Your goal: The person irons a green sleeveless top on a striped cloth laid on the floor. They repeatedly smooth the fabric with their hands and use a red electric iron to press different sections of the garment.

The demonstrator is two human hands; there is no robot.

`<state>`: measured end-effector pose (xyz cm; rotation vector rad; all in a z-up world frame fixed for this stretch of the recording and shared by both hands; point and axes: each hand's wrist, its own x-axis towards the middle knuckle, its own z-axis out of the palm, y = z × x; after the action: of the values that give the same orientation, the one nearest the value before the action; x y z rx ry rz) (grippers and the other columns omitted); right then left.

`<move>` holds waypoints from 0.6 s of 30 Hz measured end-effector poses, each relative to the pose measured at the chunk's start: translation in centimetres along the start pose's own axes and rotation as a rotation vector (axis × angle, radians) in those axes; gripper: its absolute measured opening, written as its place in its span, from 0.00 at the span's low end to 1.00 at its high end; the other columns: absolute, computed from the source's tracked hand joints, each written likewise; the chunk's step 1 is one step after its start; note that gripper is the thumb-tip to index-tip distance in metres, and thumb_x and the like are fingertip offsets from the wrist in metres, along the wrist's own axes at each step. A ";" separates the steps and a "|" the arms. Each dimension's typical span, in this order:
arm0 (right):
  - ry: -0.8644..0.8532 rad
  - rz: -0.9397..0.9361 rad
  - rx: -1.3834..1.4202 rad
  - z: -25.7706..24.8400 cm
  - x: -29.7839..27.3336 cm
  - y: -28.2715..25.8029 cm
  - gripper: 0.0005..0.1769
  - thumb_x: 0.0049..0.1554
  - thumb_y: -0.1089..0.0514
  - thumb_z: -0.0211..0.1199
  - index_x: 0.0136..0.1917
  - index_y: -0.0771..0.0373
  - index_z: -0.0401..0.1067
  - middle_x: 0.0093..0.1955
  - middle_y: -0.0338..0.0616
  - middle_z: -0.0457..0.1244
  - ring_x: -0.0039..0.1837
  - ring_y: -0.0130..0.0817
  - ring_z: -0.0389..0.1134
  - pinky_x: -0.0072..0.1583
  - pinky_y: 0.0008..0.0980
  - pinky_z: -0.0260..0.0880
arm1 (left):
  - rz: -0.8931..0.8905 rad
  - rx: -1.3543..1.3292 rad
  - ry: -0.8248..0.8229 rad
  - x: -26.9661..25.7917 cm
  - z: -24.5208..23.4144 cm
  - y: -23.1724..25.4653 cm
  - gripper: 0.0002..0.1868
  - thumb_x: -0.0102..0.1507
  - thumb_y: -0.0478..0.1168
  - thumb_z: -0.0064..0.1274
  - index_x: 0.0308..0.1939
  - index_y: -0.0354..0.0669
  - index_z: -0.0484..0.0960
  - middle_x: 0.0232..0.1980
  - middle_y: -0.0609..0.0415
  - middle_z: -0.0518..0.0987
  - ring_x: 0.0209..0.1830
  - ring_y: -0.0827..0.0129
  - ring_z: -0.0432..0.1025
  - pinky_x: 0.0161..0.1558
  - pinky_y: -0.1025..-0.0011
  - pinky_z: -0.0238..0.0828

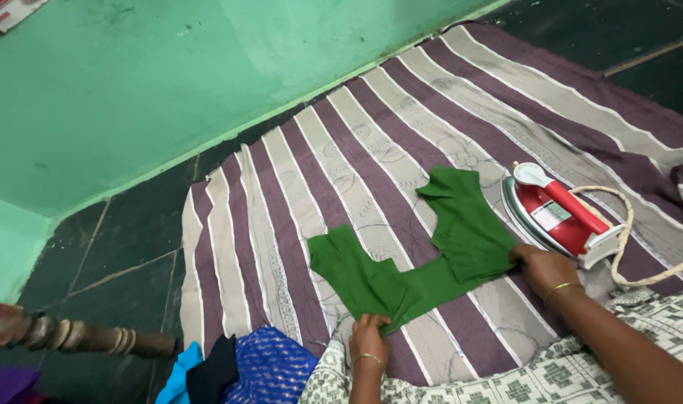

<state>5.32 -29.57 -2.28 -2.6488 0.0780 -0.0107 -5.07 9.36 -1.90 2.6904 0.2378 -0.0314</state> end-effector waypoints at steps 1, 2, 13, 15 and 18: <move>0.007 -0.048 -0.049 -0.1 -0.6 -0.1 0.12 0.61 0.56 0.56 0.54 0.44 0.77 0.55 0.39 0.71 0.56 0.42 0.73 0.57 0.40 0.72 | -0.050 -0.057 -0.021 -0.2 0.0 0.0 0.23 0.53 0.24 0.55 0.44 0.59 0.85 0.51 0.59 0.79 0.54 0.60 0.72 0.54 0.62 0.73; 0.014 -0.097 -0.099 0.0 -1.4 -0.4 0.11 0.60 0.54 0.57 0.54 0.46 0.76 0.55 0.38 0.70 0.58 0.41 0.73 0.58 0.39 0.72 | -0.099 -0.114 -0.043 -0.4 0.2 -0.2 0.24 0.54 0.24 0.55 0.45 0.59 0.86 0.51 0.59 0.80 0.52 0.62 0.74 0.53 0.65 0.74; 0.038 -0.215 0.153 1.6 -7.4 -5.1 0.11 0.53 0.59 0.63 0.51 0.54 0.78 0.56 0.39 0.69 0.63 0.41 0.67 0.63 0.39 0.68 | -0.482 -0.647 0.338 2.9 5.7 -8.5 0.18 0.55 0.39 0.65 0.49 0.45 0.86 0.45 0.51 0.89 0.44 0.65 0.83 0.52 0.70 0.77; 0.029 -0.175 0.221 2.3 -7.7 -6.5 0.11 0.55 0.59 0.62 0.51 0.55 0.79 0.56 0.40 0.70 0.62 0.41 0.68 0.63 0.38 0.69 | -0.515 -0.579 0.304 3.1 6.2 -8.9 0.20 0.55 0.43 0.66 0.50 0.44 0.85 0.46 0.50 0.87 0.46 0.63 0.83 0.53 0.68 0.77; -0.075 -0.117 0.275 3.6 -6.7 -8.1 0.14 0.53 0.58 0.65 0.54 0.57 0.78 0.55 0.45 0.70 0.58 0.43 0.70 0.61 0.39 0.70 | -0.586 -0.414 0.179 2.5 6.0 -7.9 0.20 0.57 0.49 0.66 0.49 0.46 0.85 0.50 0.48 0.85 0.50 0.55 0.80 0.54 0.63 0.75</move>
<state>-0.90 -20.37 -1.62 -2.3730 -0.0976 0.0360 -3.93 14.24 -10.79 2.1314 0.9651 0.0745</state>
